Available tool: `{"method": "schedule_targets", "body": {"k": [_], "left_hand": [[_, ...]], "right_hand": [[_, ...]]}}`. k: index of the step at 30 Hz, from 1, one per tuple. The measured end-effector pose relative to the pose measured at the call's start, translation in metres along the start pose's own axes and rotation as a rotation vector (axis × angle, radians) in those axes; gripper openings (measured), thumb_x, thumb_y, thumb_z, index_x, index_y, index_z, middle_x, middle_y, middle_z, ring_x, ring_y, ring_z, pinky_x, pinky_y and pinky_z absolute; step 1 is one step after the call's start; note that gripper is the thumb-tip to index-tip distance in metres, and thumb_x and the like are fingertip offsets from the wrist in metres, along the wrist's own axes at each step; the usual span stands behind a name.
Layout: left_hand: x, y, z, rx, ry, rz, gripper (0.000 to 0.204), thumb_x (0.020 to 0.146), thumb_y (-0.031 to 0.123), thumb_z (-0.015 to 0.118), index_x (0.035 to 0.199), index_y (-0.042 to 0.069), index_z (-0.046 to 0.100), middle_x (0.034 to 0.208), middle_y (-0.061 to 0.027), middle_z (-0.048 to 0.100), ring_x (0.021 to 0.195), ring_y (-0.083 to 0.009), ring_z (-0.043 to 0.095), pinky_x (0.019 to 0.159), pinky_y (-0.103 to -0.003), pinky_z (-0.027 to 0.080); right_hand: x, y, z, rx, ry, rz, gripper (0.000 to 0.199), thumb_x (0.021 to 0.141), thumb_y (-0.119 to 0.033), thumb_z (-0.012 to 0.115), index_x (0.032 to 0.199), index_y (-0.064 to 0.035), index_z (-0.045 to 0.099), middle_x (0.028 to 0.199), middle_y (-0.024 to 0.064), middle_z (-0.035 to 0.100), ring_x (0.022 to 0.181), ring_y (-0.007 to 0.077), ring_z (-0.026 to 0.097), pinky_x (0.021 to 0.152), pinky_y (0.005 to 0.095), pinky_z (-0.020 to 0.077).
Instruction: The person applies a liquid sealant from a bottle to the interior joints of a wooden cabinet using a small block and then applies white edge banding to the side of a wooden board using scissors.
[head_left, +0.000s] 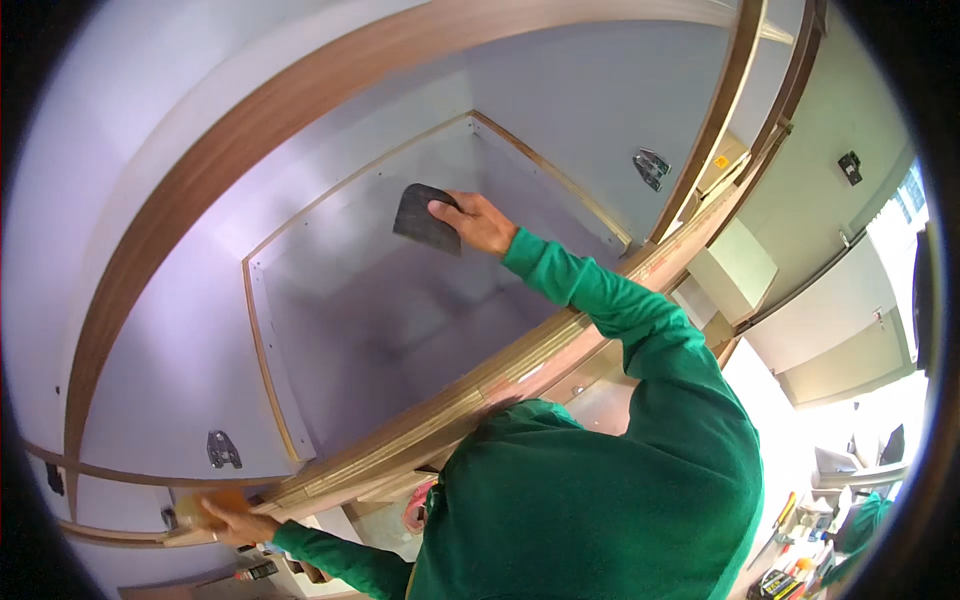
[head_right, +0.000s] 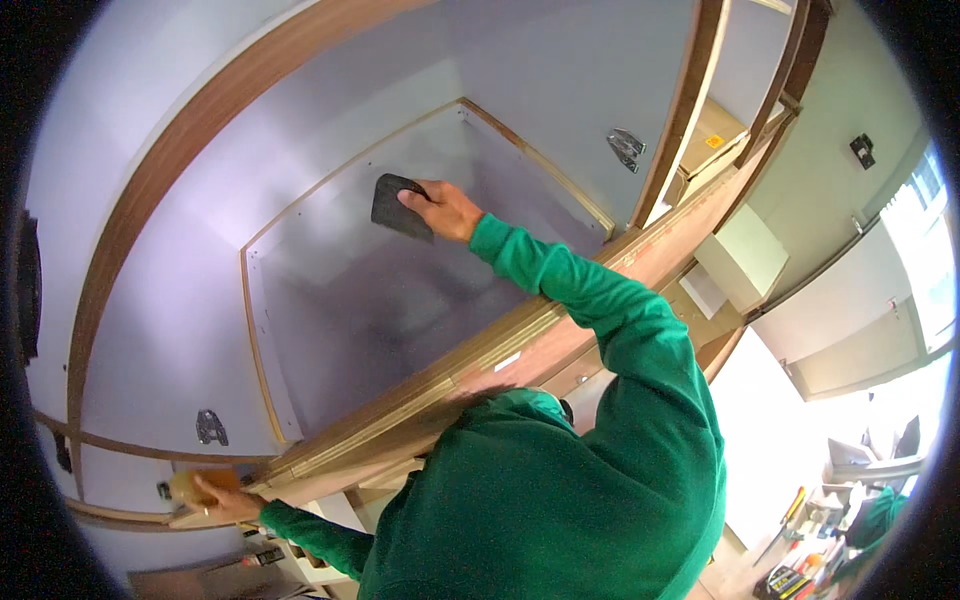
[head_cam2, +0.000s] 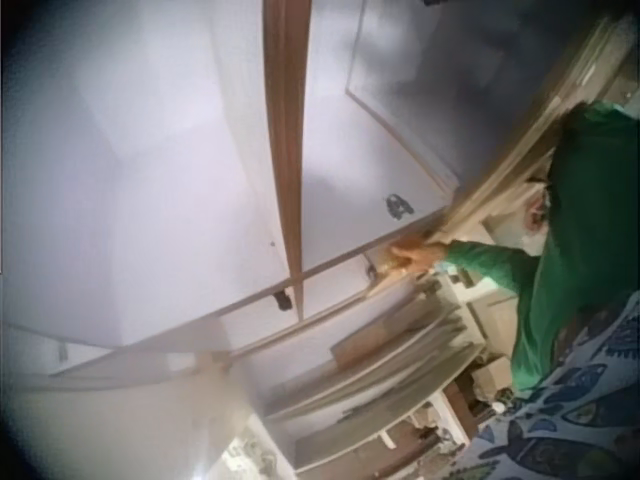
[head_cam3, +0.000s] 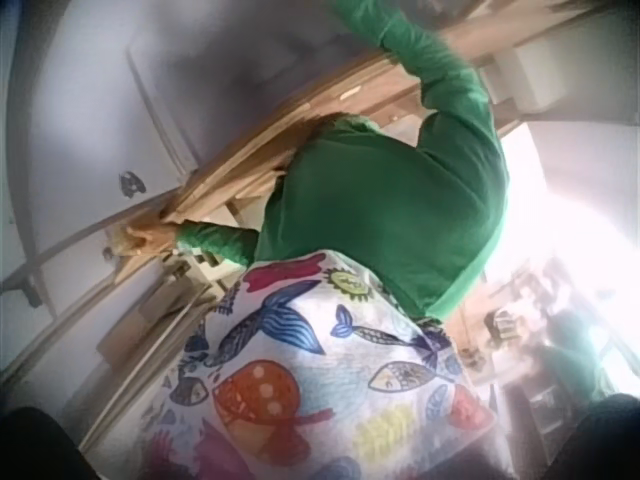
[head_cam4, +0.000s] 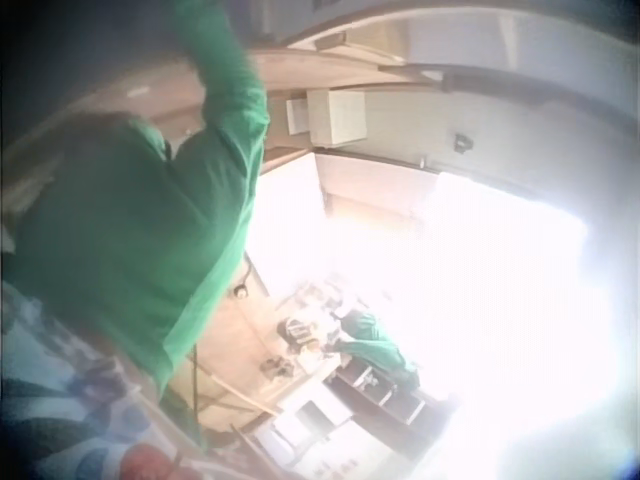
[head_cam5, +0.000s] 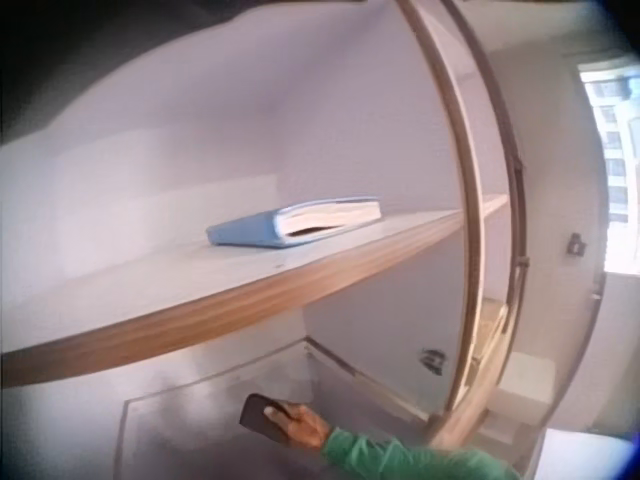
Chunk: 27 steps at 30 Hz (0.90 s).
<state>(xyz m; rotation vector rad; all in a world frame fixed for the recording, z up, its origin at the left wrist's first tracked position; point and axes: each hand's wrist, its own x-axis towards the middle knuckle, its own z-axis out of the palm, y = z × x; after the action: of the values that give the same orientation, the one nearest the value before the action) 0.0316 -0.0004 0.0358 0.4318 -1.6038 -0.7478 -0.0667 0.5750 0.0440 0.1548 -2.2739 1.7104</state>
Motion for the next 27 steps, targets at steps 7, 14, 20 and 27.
{"method": "schedule_targets", "body": {"k": [7,14,20,27], "left_hand": [[0.0,0.112,-0.071,-0.299,0.18,0.247,0.066,0.085,0.018,0.075,0.138,-0.001,0.043,0.126,-0.0178,0.059,0.108,-0.0264,0.06,0.096,-0.037,0.053],[-0.073,0.185,-0.029,-0.255,-0.483,0.568,0.063,0.084,-0.001,0.068,0.141,-0.001,0.042,0.135,-0.0185,0.053,0.111,-0.0253,0.059,0.094,-0.034,0.052],[-0.14,0.277,0.035,-0.177,-1.072,0.849,0.07,0.071,-0.006,0.072,0.137,0.01,0.053,0.115,-0.013,0.064,0.1,-0.0314,0.061,0.088,-0.039,0.048],[-0.167,0.344,0.064,-0.07,-1.249,1.113,0.081,0.066,-0.001,0.075,0.14,0.022,0.05,0.108,-0.0079,0.063,0.096,-0.0315,0.06,0.084,-0.042,0.048]], "right_hand": [[-0.075,0.008,-0.041,0.956,0.113,0.35,0.031,0.096,-0.023,0.057,0.12,-0.0029,0.056,0.108,0.0078,0.066,0.093,0.0208,0.067,0.076,0.0397,0.0588],[-0.121,-0.01,-0.047,1.08,0.211,0.261,0.031,0.094,-0.016,0.06,0.121,-0.004,0.053,0.108,0.0074,0.065,0.092,0.0178,0.067,0.073,0.0355,0.0601],[-0.157,-0.02,-0.04,1.118,0.209,0.298,0.032,0.093,-0.014,0.06,0.124,-0.0063,0.053,0.108,0.0039,0.064,0.094,0.0131,0.065,0.073,0.0292,0.0562],[-0.177,-0.014,-0.059,1.17,0.262,0.299,0.03,0.094,-0.014,0.059,0.123,-0.0069,0.055,0.108,0.0016,0.064,0.094,0.0115,0.062,0.075,0.0272,0.0529]]}}
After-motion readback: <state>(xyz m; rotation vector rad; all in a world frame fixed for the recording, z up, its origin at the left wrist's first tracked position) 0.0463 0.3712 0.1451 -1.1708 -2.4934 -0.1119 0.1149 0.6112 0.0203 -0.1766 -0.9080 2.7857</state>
